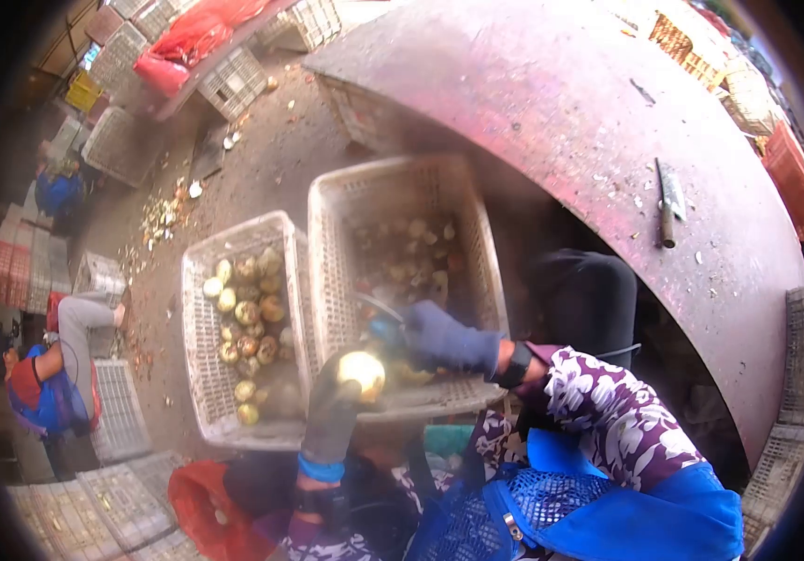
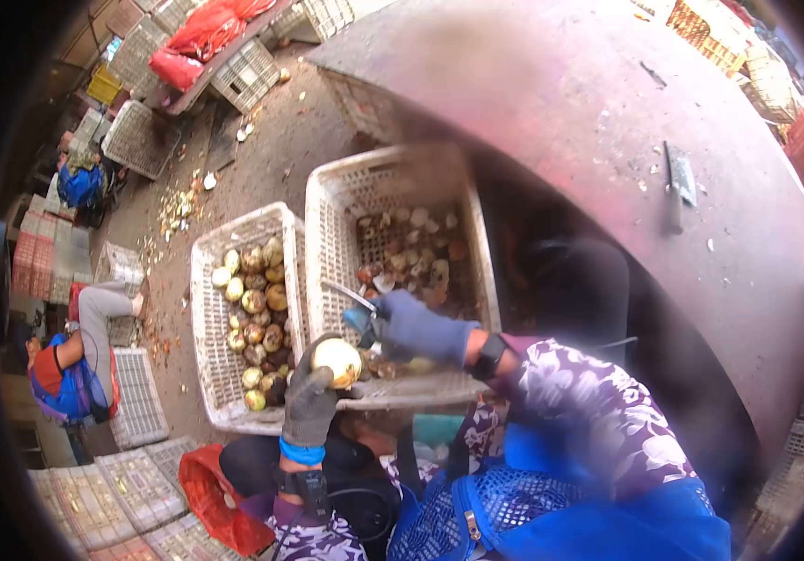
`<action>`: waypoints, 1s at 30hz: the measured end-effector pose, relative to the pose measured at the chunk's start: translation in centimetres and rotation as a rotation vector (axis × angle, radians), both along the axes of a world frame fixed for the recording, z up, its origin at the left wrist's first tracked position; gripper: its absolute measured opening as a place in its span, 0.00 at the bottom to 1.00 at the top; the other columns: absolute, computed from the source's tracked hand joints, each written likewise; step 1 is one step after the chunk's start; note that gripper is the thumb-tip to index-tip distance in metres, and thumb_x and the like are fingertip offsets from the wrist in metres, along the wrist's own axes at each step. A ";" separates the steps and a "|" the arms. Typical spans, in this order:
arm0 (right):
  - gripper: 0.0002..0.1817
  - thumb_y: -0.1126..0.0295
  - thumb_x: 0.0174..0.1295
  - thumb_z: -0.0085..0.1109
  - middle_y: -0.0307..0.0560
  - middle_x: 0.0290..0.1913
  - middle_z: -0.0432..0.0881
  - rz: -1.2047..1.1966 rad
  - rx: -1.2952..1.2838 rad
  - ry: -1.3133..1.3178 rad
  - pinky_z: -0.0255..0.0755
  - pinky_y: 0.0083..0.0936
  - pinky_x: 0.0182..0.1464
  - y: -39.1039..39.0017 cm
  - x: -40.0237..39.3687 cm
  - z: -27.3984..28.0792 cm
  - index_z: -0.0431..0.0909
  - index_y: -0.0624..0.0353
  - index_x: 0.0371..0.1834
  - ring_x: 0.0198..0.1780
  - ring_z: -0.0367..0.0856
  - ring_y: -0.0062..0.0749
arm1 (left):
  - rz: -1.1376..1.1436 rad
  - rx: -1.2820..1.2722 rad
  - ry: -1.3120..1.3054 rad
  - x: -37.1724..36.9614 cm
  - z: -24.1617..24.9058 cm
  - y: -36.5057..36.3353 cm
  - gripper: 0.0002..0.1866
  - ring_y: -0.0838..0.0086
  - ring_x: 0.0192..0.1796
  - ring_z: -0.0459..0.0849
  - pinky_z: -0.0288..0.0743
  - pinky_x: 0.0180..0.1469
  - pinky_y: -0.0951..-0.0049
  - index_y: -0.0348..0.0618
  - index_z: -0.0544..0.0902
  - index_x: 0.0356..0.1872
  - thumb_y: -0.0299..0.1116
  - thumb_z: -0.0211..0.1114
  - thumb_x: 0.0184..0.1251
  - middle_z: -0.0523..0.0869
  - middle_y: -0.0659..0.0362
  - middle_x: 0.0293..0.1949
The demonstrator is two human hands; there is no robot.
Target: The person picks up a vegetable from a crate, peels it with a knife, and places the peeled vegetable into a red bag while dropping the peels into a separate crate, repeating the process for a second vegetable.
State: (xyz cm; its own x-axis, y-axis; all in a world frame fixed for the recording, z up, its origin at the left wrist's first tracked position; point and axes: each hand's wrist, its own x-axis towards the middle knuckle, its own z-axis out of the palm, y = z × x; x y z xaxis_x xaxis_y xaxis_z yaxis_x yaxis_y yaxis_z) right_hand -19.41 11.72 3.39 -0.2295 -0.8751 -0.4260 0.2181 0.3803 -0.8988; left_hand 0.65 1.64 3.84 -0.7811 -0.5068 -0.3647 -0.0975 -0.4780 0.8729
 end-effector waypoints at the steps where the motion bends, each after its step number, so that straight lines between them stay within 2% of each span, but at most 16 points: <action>1: 0.23 0.49 0.72 0.53 0.35 0.15 0.72 0.035 -0.126 0.202 0.62 0.25 0.18 -0.6 0.7 -3.1 0.83 0.62 0.41 0.16 0.68 0.18 | -0.035 -0.056 -0.036 -0.1 -0.2 -0.1 0.37 0.64 0.50 0.84 0.86 0.40 0.65 0.36 0.68 0.67 0.40 0.71 0.58 0.81 0.51 0.52; 2: 0.23 0.51 0.72 0.53 0.41 0.17 0.76 0.115 -0.039 0.140 0.65 0.27 0.19 -0.5 0.5 -0.6 0.83 0.63 0.39 0.17 0.71 0.22 | -0.060 -0.060 -0.034 -0.3 -0.6 -0.3 0.38 0.65 0.50 0.84 0.86 0.41 0.66 0.37 0.68 0.67 0.38 0.73 0.56 0.80 0.53 0.53; 3: 0.24 0.50 0.71 0.54 0.44 0.18 0.79 0.147 -0.017 0.170 0.68 0.28 0.20 -0.4 0.6 -0.2 0.83 0.64 0.39 0.18 0.74 0.23 | -0.090 -0.155 -0.084 -0.7 0.0 0.2 0.31 0.73 0.53 0.79 0.78 0.50 0.77 0.39 0.72 0.65 0.34 0.68 0.58 0.79 0.58 0.53; 6: 0.23 0.51 0.70 0.56 0.44 0.19 0.80 0.232 -0.081 0.199 0.69 0.26 0.22 -0.5 0.9 -1.0 0.83 0.64 0.41 0.20 0.76 0.22 | -0.193 -0.592 -0.192 -1.1 -0.7 0.6 0.38 0.69 0.55 0.78 0.73 0.58 0.69 0.39 0.69 0.67 0.33 0.73 0.52 0.78 0.55 0.54; 10: 0.18 0.57 0.70 0.57 0.40 0.23 0.79 0.247 0.006 0.013 0.68 0.24 0.21 -1.2 0.6 -2.3 0.79 0.61 0.52 0.21 0.75 0.21 | -0.022 -0.776 -0.170 -0.9 -1.6 0.6 0.44 0.67 0.59 0.75 0.70 0.63 0.67 0.40 0.66 0.69 0.30 0.76 0.47 0.76 0.52 0.56; 12: 0.18 0.59 0.71 0.56 0.38 0.27 0.78 0.211 -0.054 -0.078 0.69 0.23 0.22 -1.2 0.4 -2.9 0.75 0.60 0.56 0.23 0.75 0.20 | 0.086 -0.681 -0.134 -1.1 -0.9 0.7 0.46 0.67 0.58 0.76 0.72 0.61 0.67 0.39 0.65 0.69 0.28 0.77 0.45 0.75 0.53 0.56; 14: 0.15 0.65 0.68 0.55 0.40 0.33 0.78 0.222 -0.190 -0.107 0.72 0.21 0.26 -0.7 0.2 -3.2 0.71 0.60 0.54 0.27 0.78 0.21 | 0.189 -0.579 -0.101 -1.3 -0.2 0.9 0.47 0.67 0.58 0.76 0.73 0.59 0.68 0.38 0.65 0.69 0.25 0.78 0.42 0.75 0.54 0.57; 15: 0.14 0.67 0.67 0.55 0.41 0.34 0.77 0.279 -0.298 -0.104 0.72 0.21 0.27 -1.4 0.2 -5.5 0.71 0.60 0.52 0.27 0.78 0.21 | 0.213 -0.625 0.012 -1.1 -1.0 0.4 0.43 0.68 0.56 0.77 0.74 0.58 0.68 0.37 0.67 0.67 0.26 0.76 0.46 0.74 0.55 0.56; 18: 0.14 0.73 0.62 0.53 0.42 0.32 0.75 0.292 -0.502 0.091 0.74 0.21 0.29 -2.6 1.6 -8.9 0.71 0.62 0.50 0.26 0.79 0.27 | 0.287 -0.509 0.176 -1.3 -1.0 0.1 0.42 0.65 0.60 0.76 0.73 0.62 0.66 0.36 0.67 0.68 0.33 0.79 0.52 0.75 0.53 0.59; 19: 0.14 0.73 0.63 0.52 0.42 0.31 0.74 0.288 -0.569 0.203 0.73 0.21 0.29 -1.8 1.6 -6.7 0.71 0.63 0.51 0.26 0.78 0.28 | 0.245 -0.581 0.117 -1.1 -0.9 -0.3 0.38 0.66 0.60 0.76 0.73 0.63 0.66 0.34 0.69 0.66 0.39 0.75 0.58 0.76 0.53 0.60; 22: 0.13 0.67 0.69 0.49 0.40 0.29 0.76 0.174 -0.784 0.326 0.71 0.20 0.25 -1.7 2.5 -5.3 0.72 0.62 0.51 0.22 0.76 0.25 | 0.371 -0.454 0.114 -2.0 -0.1 0.6 0.34 0.69 0.53 0.78 0.72 0.59 0.69 0.37 0.70 0.65 0.35 0.73 0.58 0.80 0.57 0.47; 24: 0.13 0.62 0.72 0.48 0.39 0.29 0.77 0.134 -0.756 0.170 0.69 0.20 0.24 -1.1 3.1 -4.7 0.73 0.60 0.49 0.22 0.74 0.22 | 0.438 -0.463 0.098 -2.4 0.0 1.1 0.37 0.69 0.54 0.77 0.71 0.60 0.70 0.37 0.67 0.68 0.36 0.73 0.59 0.78 0.57 0.50; 25: 0.16 0.56 0.74 0.49 0.36 0.27 0.76 0.095 -0.644 -0.094 0.68 0.18 0.24 -1.3 3.5 -4.5 0.75 0.58 0.45 0.23 0.73 0.18 | 0.472 -0.467 0.090 -2.6 0.0 1.4 0.39 0.69 0.54 0.77 0.71 0.60 0.70 0.38 0.65 0.69 0.37 0.73 0.59 0.78 0.57 0.51; 28: 0.17 0.54 0.73 0.50 0.36 0.26 0.77 0.020 -0.276 -0.465 0.68 0.17 0.24 -0.9 3.7 -1.4 0.76 0.58 0.43 0.23 0.73 0.16 | 0.439 -0.563 0.070 -2.9 0.1 2.1 0.44 0.70 0.56 0.75 0.71 0.60 0.72 0.39 0.60 0.73 0.39 0.74 0.60 0.75 0.57 0.56; 29: 0.14 0.57 0.72 0.53 0.37 0.25 0.77 -0.023 -0.318 -0.548 0.68 0.18 0.23 -1.2 4.2 -2.1 0.77 0.57 0.44 0.22 0.74 0.16 | 0.410 -0.618 0.071 -2.6 -0.8 1.4 0.46 0.71 0.58 0.74 0.72 0.59 0.73 0.39 0.57 0.74 0.40 0.74 0.59 0.72 0.57 0.59; 30: 0.13 0.59 0.71 0.54 0.37 0.25 0.78 0.010 -0.286 -0.443 0.69 0.18 0.22 -1.1 3.8 -1.7 0.77 0.58 0.44 0.22 0.74 0.17 | 0.394 -0.601 0.077 -2.5 -1.7 0.5 0.45 0.71 0.58 0.74 0.72 0.59 0.73 0.39 0.58 0.74 0.40 0.74 0.59 0.72 0.57 0.59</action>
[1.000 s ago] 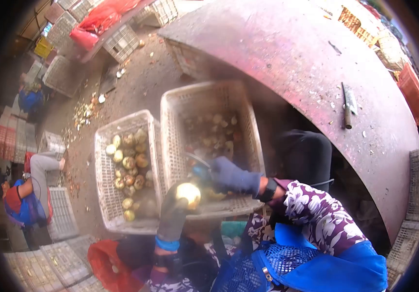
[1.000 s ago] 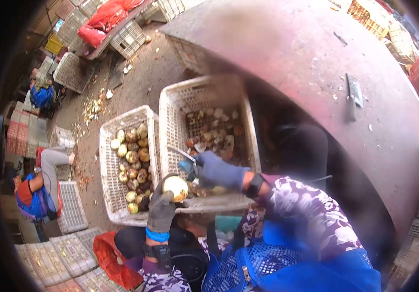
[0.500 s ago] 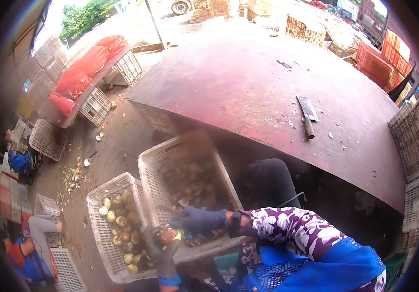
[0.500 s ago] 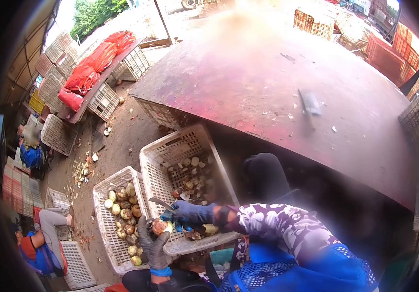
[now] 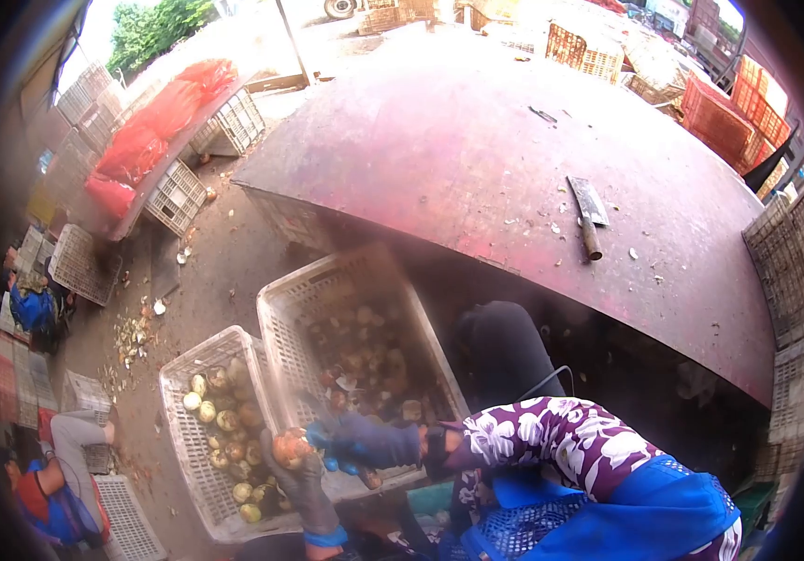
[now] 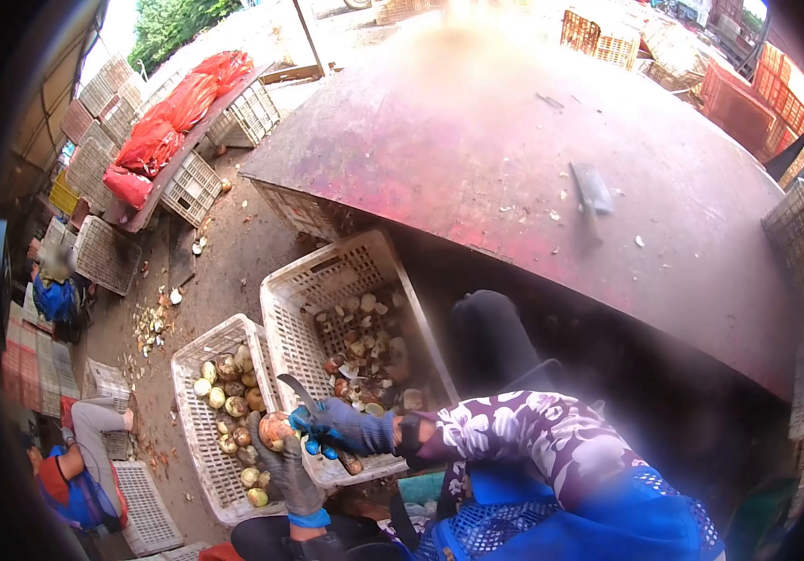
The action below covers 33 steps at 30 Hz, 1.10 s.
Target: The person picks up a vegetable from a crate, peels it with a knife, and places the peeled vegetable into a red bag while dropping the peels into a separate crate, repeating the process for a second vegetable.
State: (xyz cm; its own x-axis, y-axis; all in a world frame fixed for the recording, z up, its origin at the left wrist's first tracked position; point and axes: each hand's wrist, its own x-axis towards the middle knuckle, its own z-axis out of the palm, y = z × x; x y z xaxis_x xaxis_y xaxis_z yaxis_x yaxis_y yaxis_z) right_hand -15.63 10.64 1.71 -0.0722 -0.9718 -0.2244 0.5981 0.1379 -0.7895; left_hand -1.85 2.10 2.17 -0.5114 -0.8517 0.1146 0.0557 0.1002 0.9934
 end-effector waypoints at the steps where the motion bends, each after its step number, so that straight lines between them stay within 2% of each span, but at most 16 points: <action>1: 0.12 0.60 0.69 0.56 0.37 0.25 0.78 0.037 0.027 0.102 0.69 0.18 0.22 0.1 -0.8 0.9 0.77 0.58 0.44 0.22 0.75 0.17 | -0.007 0.018 -0.003 0.1 -0.6 -0.9 0.45 0.71 0.58 0.74 0.72 0.59 0.73 0.39 0.59 0.73 0.41 0.74 0.60 0.72 0.57 0.59; 2: 0.11 0.62 0.68 0.57 0.37 0.25 0.78 0.089 0.051 0.190 0.69 0.18 0.21 0.1 -0.7 1.3 0.77 0.58 0.44 0.22 0.75 0.18 | 0.001 0.039 -0.019 1.0 -1.2 -1.1 0.44 0.71 0.58 0.74 0.72 0.59 0.73 0.39 0.60 0.73 0.41 0.74 0.60 0.72 0.57 0.59; 3: 0.09 0.68 0.63 0.58 0.37 0.24 0.78 -0.018 0.009 0.031 0.69 0.18 0.20 -0.5 0.2 -0.9 0.78 0.60 0.43 0.22 0.76 0.19 | -0.014 0.030 -0.057 1.3 -0.7 -0.8 0.38 0.67 0.64 0.71 0.66 0.67 0.66 0.38 0.63 0.71 0.42 0.70 0.65 0.72 0.56 0.62; 5: 0.13 0.72 0.59 0.55 0.37 0.22 0.78 0.081 0.152 0.175 0.69 0.18 0.20 -0.1 -1.2 3.4 0.80 0.62 0.46 0.21 0.76 0.18 | -0.019 0.058 -0.016 0.8 1.8 -0.2 0.36 0.68 0.63 0.72 0.65 0.68 0.67 0.37 0.66 0.69 0.37 0.70 0.63 0.73 0.56 0.62; 8: 0.16 0.61 0.68 0.59 0.36 0.22 0.78 -0.029 0.060 0.218 0.67 0.19 0.21 -0.7 -0.4 0.7 0.81 0.59 0.52 0.20 0.74 0.18 | -0.029 0.092 0.034 1.5 1.6 -0.8 0.38 0.67 0.64 0.73 0.65 0.69 0.66 0.38 0.64 0.71 0.33 0.70 0.60 0.74 0.55 0.62; 9: 0.11 0.73 0.65 0.53 0.35 0.22 0.77 -0.041 0.138 0.317 0.65 0.17 0.20 -0.4 -1.1 2.9 0.82 0.60 0.47 0.19 0.71 0.15 | -0.029 0.146 0.111 1.2 2.1 -0.7 0.36 0.72 0.56 0.77 0.73 0.59 0.73 0.39 0.66 0.70 0.27 0.70 0.60 0.77 0.57 0.55; 13: 0.13 0.75 0.62 0.53 0.54 0.26 0.81 -0.112 -0.148 0.889 0.75 0.37 0.31 -0.4 -1.6 1.4 0.79 0.56 0.49 0.27 0.80 0.46 | -0.135 0.394 0.313 2.1 1.0 -2.5 0.33 0.70 0.58 0.77 0.75 0.60 0.72 0.42 0.70 0.65 0.25 0.71 0.57 0.77 0.56 0.55; 15: 0.14 0.73 0.61 0.54 0.58 0.29 0.81 -0.102 -0.164 1.131 0.76 0.43 0.35 0.1 -1.6 1.8 0.77 0.55 0.51 0.33 0.82 0.54 | -0.108 0.150 0.077 1.9 2.1 -1.5 0.38 0.67 0.61 0.75 0.75 0.63 0.70 0.42 0.68 0.68 0.28 0.73 0.55 0.75 0.54 0.60; 17: 0.15 0.69 0.61 0.55 0.55 0.30 0.82 -0.025 -0.124 1.281 0.76 0.45 0.35 0.6 -1.6 2.2 0.75 0.54 0.52 0.35 0.83 0.53 | -0.248 0.423 0.379 3.1 -0.9 -3.7 0.39 0.67 0.61 0.75 0.74 0.64 0.69 0.42 0.67 0.68 0.28 0.74 0.53 0.75 0.54 0.60; 19: 0.16 0.67 0.62 0.56 0.53 0.32 0.82 0.018 -0.106 1.401 0.76 0.45 0.34 1.0 -1.4 3.0 0.73 0.54 0.52 0.35 0.84 0.52 | -0.252 0.417 0.378 2.7 -0.1 -3.7 0.39 0.67 0.61 0.75 0.72 0.65 0.68 0.42 0.67 0.68 0.28 0.74 0.52 0.75 0.54 0.60; 21: 0.16 0.64 0.62 0.57 0.52 0.33 0.82 0.024 -0.114 1.492 0.77 0.45 0.33 1.2 -1.3 3.8 0.72 0.54 0.51 0.33 0.84 0.51 | -0.124 0.134 0.074 2.0 2.4 -1.8 0.39 0.67 0.61 0.75 0.71 0.67 0.66 0.43 0.68 0.67 0.29 0.75 0.51 0.76 0.54 0.60; 23: 0.21 0.62 0.62 0.60 0.50 0.34 0.83 0.073 -0.104 1.533 0.77 0.42 0.31 1.1 -1.2 3.1 0.71 0.50 0.59 0.32 0.84 0.49 | -0.043 0.455 0.256 1.0 3.7 -1.6 0.26 0.71 0.53 0.79 0.77 0.56 0.69 0.42 0.73 0.58 0.28 0.71 0.58 0.79 0.54 0.51; 26: 0.23 0.60 0.63 0.60 0.48 0.35 0.84 0.103 -0.139 1.567 0.77 0.40 0.30 1.3 -1.6 2.7 0.70 0.50 0.61 0.31 0.84 0.47 | -0.029 0.732 0.456 0.9 3.6 -1.8 0.24 0.72 0.50 0.81 0.80 0.51 0.71 0.42 0.73 0.58 0.22 0.69 0.60 0.81 0.55 0.47; 28: 0.23 0.61 0.63 0.60 0.48 0.35 0.83 0.124 -0.146 1.575 0.77 0.41 0.29 1.3 -1.6 2.5 0.70 0.51 0.61 0.31 0.84 0.47 | -0.040 0.440 0.320 1.4 2.5 -2.1 0.28 0.71 0.51 0.81 0.81 0.53 0.71 0.42 0.71 0.61 0.19 0.68 0.59 0.81 0.55 0.48; 30: 0.24 0.61 0.63 0.60 0.47 0.35 0.83 0.161 -0.121 1.583 0.76 0.41 0.29 1.2 -1.5 2.3 0.70 0.52 0.61 0.31 0.84 0.47 | -0.033 -0.257 -0.063 1.5 1.3 -2.4 0.31 0.70 0.52 0.81 0.81 0.54 0.71 0.42 0.69 0.64 0.17 0.67 0.59 0.81 0.55 0.49; 33: 0.10 0.68 0.62 0.54 0.53 0.31 0.80 0.115 -0.180 1.532 0.75 0.45 0.31 1.4 -1.6 2.3 0.69 0.59 0.43 0.31 0.83 0.52 | -0.032 -0.020 -0.101 1.5 2.8 -1.3 0.36 0.68 0.60 0.76 0.69 0.66 0.66 0.43 0.71 0.61 0.27 0.74 0.45 0.77 0.56 0.57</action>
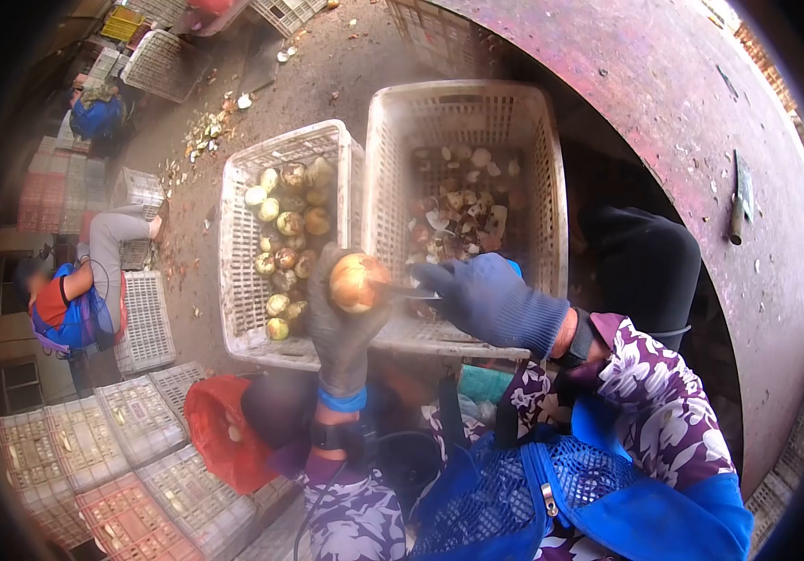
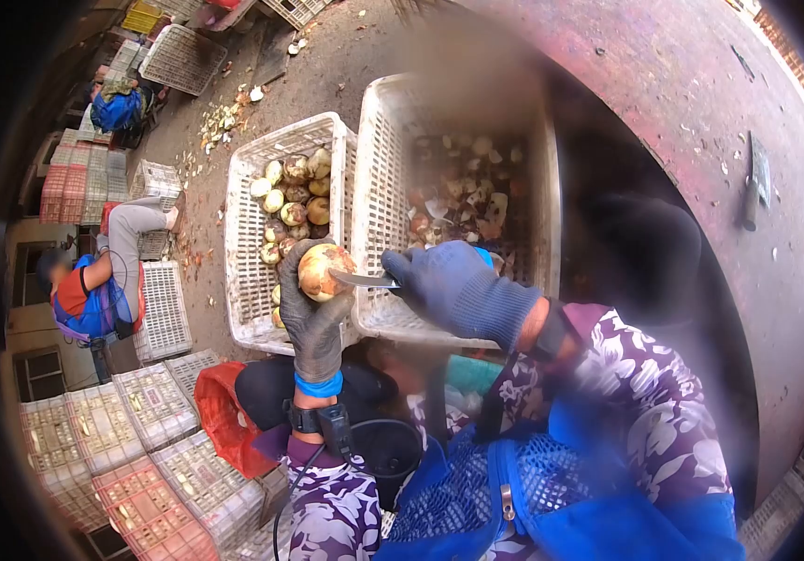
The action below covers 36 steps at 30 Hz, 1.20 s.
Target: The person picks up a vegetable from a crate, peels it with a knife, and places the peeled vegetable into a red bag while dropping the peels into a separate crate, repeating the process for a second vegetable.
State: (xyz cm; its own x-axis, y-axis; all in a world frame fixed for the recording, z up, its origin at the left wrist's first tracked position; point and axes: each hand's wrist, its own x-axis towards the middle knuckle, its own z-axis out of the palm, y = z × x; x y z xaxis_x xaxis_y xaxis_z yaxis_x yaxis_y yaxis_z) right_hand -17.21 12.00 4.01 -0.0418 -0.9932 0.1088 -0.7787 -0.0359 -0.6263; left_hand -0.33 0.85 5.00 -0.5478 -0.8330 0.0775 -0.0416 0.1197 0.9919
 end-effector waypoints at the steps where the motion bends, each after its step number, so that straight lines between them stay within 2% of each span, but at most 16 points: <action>1: 0.10 0.69 0.61 0.53 0.53 0.31 0.80 -0.002 0.000 -0.001 0.75 0.45 0.31 0.0 0.0 -0.2 0.69 0.59 0.43 0.31 0.83 0.52 | -0.008 0.044 0.021 0.1 0.0 0.1 0.36 0.69 0.59 0.76 0.70 0.66 0.66 0.43 0.72 0.61 0.27 0.74 0.45 0.78 0.56 0.56; 3: 0.10 0.70 0.60 0.52 0.54 0.30 0.80 -0.009 0.000 0.000 0.75 0.45 0.32 -0.2 0.0 -0.7 0.69 0.60 0.43 0.31 0.83 0.53 | -0.029 0.224 0.140 0.3 -0.3 -0.1 0.36 0.69 0.58 0.77 0.71 0.65 0.67 0.42 0.72 0.61 0.26 0.74 0.44 0.78 0.56 0.55; 5: 0.10 0.71 0.59 0.52 0.54 0.30 0.80 0.013 0.009 -0.007 0.75 0.46 0.32 -0.2 -0.1 -0.8 0.69 0.61 0.43 0.31 0.83 0.53 | -0.038 0.586 0.409 0.4 -0.6 -0.2 0.37 0.69 0.57 0.77 0.71 0.64 0.67 0.42 0.72 0.61 0.26 0.74 0.43 0.78 0.57 0.54; 7: 0.11 0.71 0.58 0.53 0.54 0.30 0.80 0.025 0.011 -0.009 0.75 0.46 0.32 -0.4 -0.3 -1.2 0.69 0.61 0.43 0.32 0.83 0.53 | -0.069 0.596 0.393 0.3 -0.1 0.0 0.36 0.69 0.56 0.77 0.72 0.63 0.68 0.41 0.72 0.61 0.27 0.74 0.44 0.78 0.56 0.54; 8: 0.11 0.71 0.58 0.54 0.54 0.30 0.80 0.027 0.009 -0.008 0.75 0.46 0.32 -0.5 -0.3 -1.7 0.69 0.61 0.43 0.33 0.83 0.53 | -0.095 0.378 0.207 0.3 0.5 0.4 0.36 0.69 0.57 0.77 0.72 0.63 0.68 0.41 0.72 0.61 0.28 0.73 0.45 0.78 0.56 0.54; 10: 0.12 0.71 0.57 0.54 0.53 0.30 0.80 0.020 -0.012 0.006 0.75 0.46 0.32 -0.7 -0.3 -2.4 0.69 0.60 0.44 0.33 0.83 0.52 | -0.105 0.100 0.036 0.2 0.7 0.7 0.30 0.70 0.55 0.79 0.74 0.60 0.70 0.39 0.74 0.59 0.25 0.70 0.51 0.80 0.56 0.50; 12: 0.14 0.71 0.56 0.56 0.52 0.31 0.80 0.007 -0.047 0.031 0.75 0.45 0.32 -0.8 -0.3 -2.8 0.69 0.59 0.45 0.33 0.83 0.52 | -0.070 -0.016 0.064 0.1 0.1 1.1 0.20 0.72 0.50 0.82 0.78 0.52 0.72 0.36 0.76 0.55 0.20 0.63 0.60 0.84 0.56 0.44; 15: 0.15 0.70 0.57 0.55 0.51 0.32 0.81 0.017 -0.076 0.039 0.76 0.44 0.31 -1.0 -0.7 -2.8 0.69 0.57 0.48 0.33 0.83 0.52 | -0.128 0.259 0.078 0.8 0.8 1.4 0.20 0.73 0.51 0.82 0.78 0.53 0.73 0.35 0.76 0.55 0.23 0.64 0.61 0.84 0.55 0.48; 16: 0.16 0.70 0.57 0.55 0.51 0.32 0.81 0.034 -0.074 0.059 0.76 0.44 0.31 -1.2 -0.9 -2.9 0.69 0.56 0.49 0.33 0.83 0.52 | -0.125 0.442 0.206 0.9 1.0 1.8 0.19 0.75 0.50 0.81 0.77 0.53 0.75 0.34 0.77 0.53 0.26 0.67 0.60 0.84 0.56 0.48; 21: 0.14 0.71 0.58 0.54 0.51 0.30 0.81 0.085 -0.152 0.086 0.76 0.45 0.30 -1.5 -1.5 -2.6 0.70 0.56 0.48 0.33 0.84 0.53 | -0.072 0.438 -0.001 2.3 -1.8 1.6 0.18 0.74 0.36 0.87 0.82 0.41 0.78 0.50 0.81 0.49 0.31 0.71 0.57 0.88 0.63 0.40; 22: 0.12 0.72 0.58 0.54 0.52 0.29 0.80 0.095 -0.121 0.077 0.76 0.44 0.30 -1.6 -1.4 -2.9 0.70 0.57 0.46 0.32 0.84 0.53 | -0.076 0.364 -0.061 2.4 -2.0 1.2 0.17 0.73 0.34 0.87 0.82 0.40 0.77 0.52 0.82 0.49 0.33 0.71 0.57 0.88 0.64 0.39; 25: 0.11 0.72 0.58 0.54 0.54 0.30 0.80 0.092 -0.022 0.062 0.76 0.44 0.31 -1.6 -0.9 -3.6 0.71 0.58 0.44 0.32 0.84 0.54 | -0.130 0.688 0.180 1.4 -0.7 1.4 0.16 0.75 0.37 0.85 0.82 0.42 0.76 0.46 0.80 0.51 0.41 0.65 0.66 0.86 0.62 0.41; 27: 0.11 0.71 0.59 0.54 0.55 0.29 0.80 0.070 -0.040 0.054 0.75 0.45 0.31 -1.4 -0.9 -3.4 0.70 0.60 0.44 0.32 0.83 0.54 | -0.183 0.782 0.253 0.8 0.6 0.9 0.18 0.76 0.42 0.83 0.81 0.43 0.76 0.41 0.78 0.53 0.42 0.60 0.70 0.84 0.59 0.44; 30: 0.11 0.71 0.59 0.54 0.55 0.29 0.80 0.045 -0.099 0.071 0.75 0.45 0.31 -0.9 -0.5 -3.4 0.69 0.62 0.44 0.31 0.83 0.54 | -0.139 0.652 0.250 0.9 -0.7 0.8 0.19 0.75 0.49 0.80 0.78 0.47 0.76 0.33 0.75 0.55 0.39 0.55 0.74 0.81 0.56 0.48; 33: 0.12 0.72 0.60 0.53 0.55 0.29 0.80 0.050 -0.118 0.104 0.75 0.46 0.31 -0.8 -0.4 -3.9 0.68 0.63 0.45 0.30 0.83 0.54 | -0.077 0.284 -0.047 0.9 -0.8 1.2 0.18 0.75 0.49 0.80 0.77 0.47 0.75 0.32 0.75 0.56 0.36 0.55 0.73 0.82 0.54 0.48; 36: 0.13 0.72 0.61 0.52 0.55 0.30 0.80 0.081 -0.076 0.170 0.75 0.46 0.31 -1.3 -0.5 -4.1 0.67 0.63 0.47 0.31 0.83 0.54 | -0.105 0.514 0.111 1.6 -0.7 1.2 0.19 0.74 0.46 0.80 0.77 0.44 0.77 0.33 0.75 0.56 0.36 0.58 0.69 0.82 0.54 0.47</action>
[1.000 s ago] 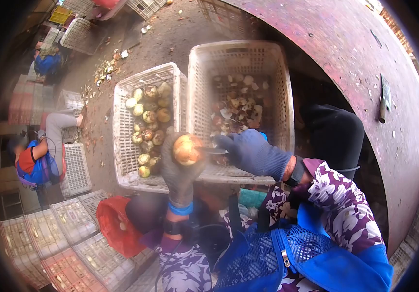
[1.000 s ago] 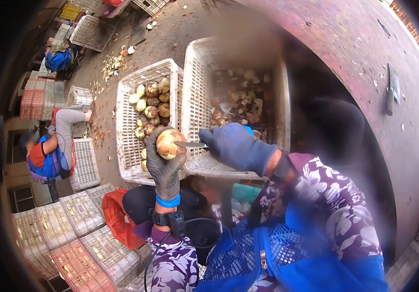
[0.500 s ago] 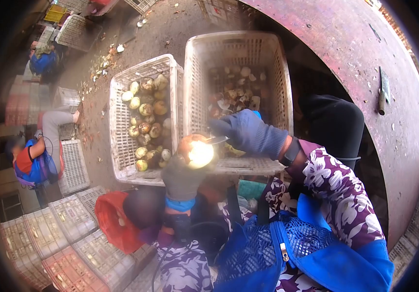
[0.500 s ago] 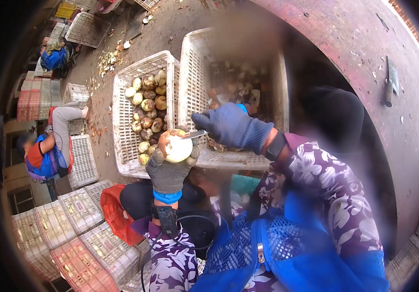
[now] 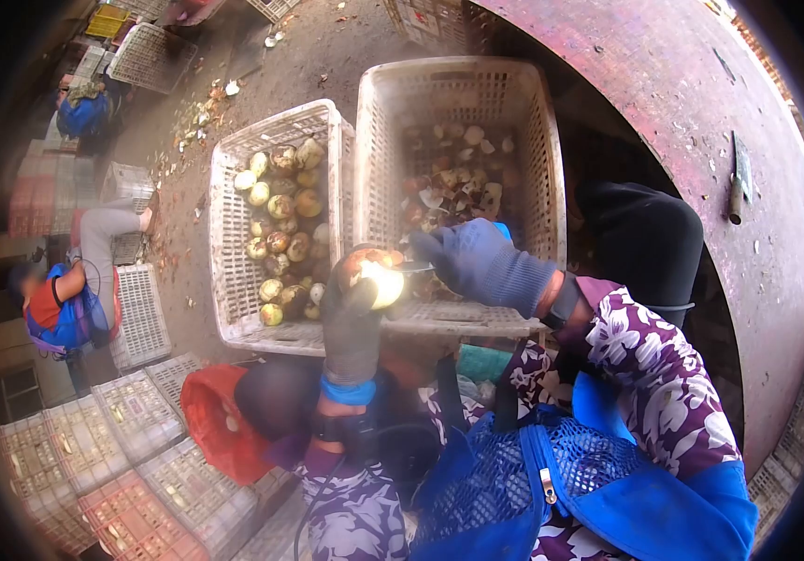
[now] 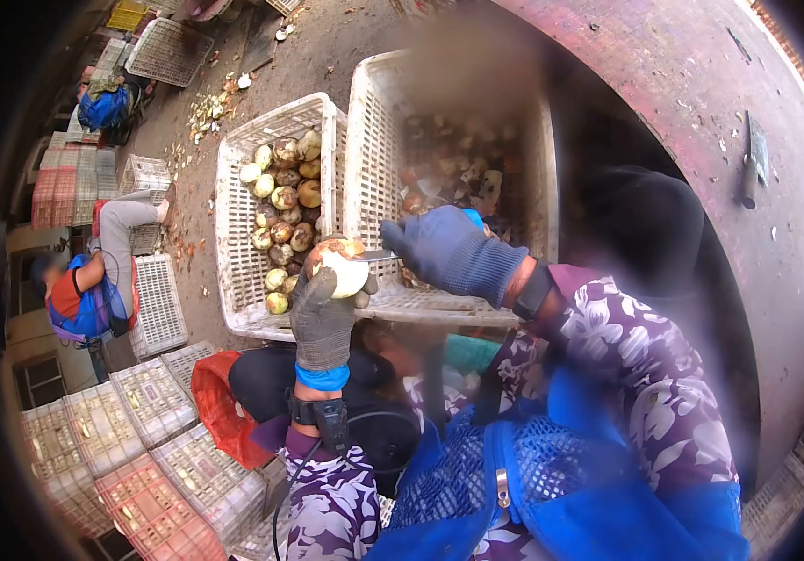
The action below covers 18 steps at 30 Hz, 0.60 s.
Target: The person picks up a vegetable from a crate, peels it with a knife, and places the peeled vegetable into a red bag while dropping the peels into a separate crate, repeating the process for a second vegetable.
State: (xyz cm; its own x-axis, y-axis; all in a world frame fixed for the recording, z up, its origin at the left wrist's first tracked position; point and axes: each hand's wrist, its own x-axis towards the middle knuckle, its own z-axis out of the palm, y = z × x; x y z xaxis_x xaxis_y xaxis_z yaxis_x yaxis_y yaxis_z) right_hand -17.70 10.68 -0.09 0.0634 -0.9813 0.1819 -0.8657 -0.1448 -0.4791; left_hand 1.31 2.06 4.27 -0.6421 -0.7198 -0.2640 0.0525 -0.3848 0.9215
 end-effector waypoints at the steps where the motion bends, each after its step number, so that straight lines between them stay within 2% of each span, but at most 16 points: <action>1: 0.13 0.71 0.61 0.52 0.55 0.31 0.80 0.006 0.018 0.033 0.75 0.46 0.31 -0.2 -0.2 0.0 0.67 0.62 0.47 0.31 0.83 0.54 | 0.003 0.104 0.043 0.1 0.0 -0.1 0.22 0.72 0.41 0.81 0.76 0.39 0.77 0.32 0.74 0.57 0.37 0.60 0.68 0.82 0.51 0.44; 3: 0.13 0.71 0.61 0.52 0.56 0.31 0.80 -0.003 0.072 0.014 0.75 0.46 0.32 -0.4 -0.4 0.4 0.67 0.62 0.48 0.32 0.83 0.54 | 0.012 0.316 0.131 0.4 -0.2 -0.4 0.27 0.67 0.32 0.84 0.76 0.30 0.77 0.32 0.72 0.59 0.40 0.64 0.65 0.83 0.47 0.40; 6: 0.13 0.69 0.60 0.53 0.57 0.32 0.81 -0.025 0.129 -0.044 0.76 0.46 0.36 -0.5 -0.2 0.5 0.70 0.62 0.46 0.35 0.83 0.54 | -0.044 0.144 0.044 0.4 -0.3 -0.7 0.27 0.68 0.29 0.84 0.76 0.28 0.78 0.31 0.73 0.59 0.39 0.65 0.64 0.84 0.48 0.37; 9: 0.11 0.68 0.60 0.54 0.57 0.33 0.82 -0.027 0.268 -0.170 0.76 0.45 0.40 -0.2 0.5 1.2 0.75 0.62 0.43 0.38 0.84 0.53 | 0.004 0.035 0.025 -0.1 0.3 -0.1 0.22 0.73 0.37 0.83 0.77 0.33 0.78 0.33 0.77 0.55 0.34 0.63 0.62 0.84 0.53 0.44; 12: 0.10 0.68 0.61 0.55 0.58 0.33 0.84 -0.031 0.357 -0.337 0.77 0.42 0.41 0.3 1.0 2.5 0.79 0.62 0.40 0.38 0.84 0.54 | 0.037 0.010 -0.025 0.3 -0.5 -0.4 0.27 0.68 0.29 0.85 0.78 0.28 0.78 0.30 0.73 0.58 0.37 0.65 0.63 0.85 0.48 0.34; 13: 0.09 0.68 0.61 0.55 0.58 0.33 0.84 -0.036 0.373 -0.394 0.77 0.41 0.41 0.4 0.9 2.7 0.81 0.61 0.39 0.38 0.84 0.54 | 0.023 0.004 -0.022 0.4 -0.5 -0.5 0.27 0.68 0.29 0.85 0.79 0.28 0.78 0.30 0.73 0.58 0.37 0.65 0.63 0.85 0.48 0.35; 16: 0.08 0.72 0.63 0.53 0.58 0.30 0.84 0.020 0.483 -0.640 0.78 0.36 0.38 0.7 0.3 3.2 0.82 0.61 0.39 0.33 0.85 0.47 | -0.005 -0.005 -0.003 0.3 -0.4 -0.5 0.27 0.68 0.30 0.85 0.79 0.29 0.78 0.30 0.73 0.59 0.38 0.65 0.63 0.85 0.48 0.35; 18: 0.08 0.74 0.63 0.53 0.55 0.28 0.83 -0.051 0.699 -0.831 0.77 0.33 0.37 0.9 -0.3 5.4 0.82 0.61 0.38 0.31 0.84 0.39 | -0.002 -0.002 0.025 0.1 0.0 -0.3 0.27 0.68 0.30 0.85 0.79 0.29 0.78 0.30 0.73 0.59 0.38 0.65 0.63 0.85 0.48 0.36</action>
State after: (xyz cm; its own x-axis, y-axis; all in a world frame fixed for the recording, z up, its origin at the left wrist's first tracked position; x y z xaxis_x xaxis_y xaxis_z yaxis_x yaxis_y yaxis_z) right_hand -18.01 11.62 5.34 0.1352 -0.8824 -0.4506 -0.2300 0.4144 -0.8806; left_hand 1.37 1.72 4.30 -0.6498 -0.7190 -0.2466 0.0744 -0.3830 0.9207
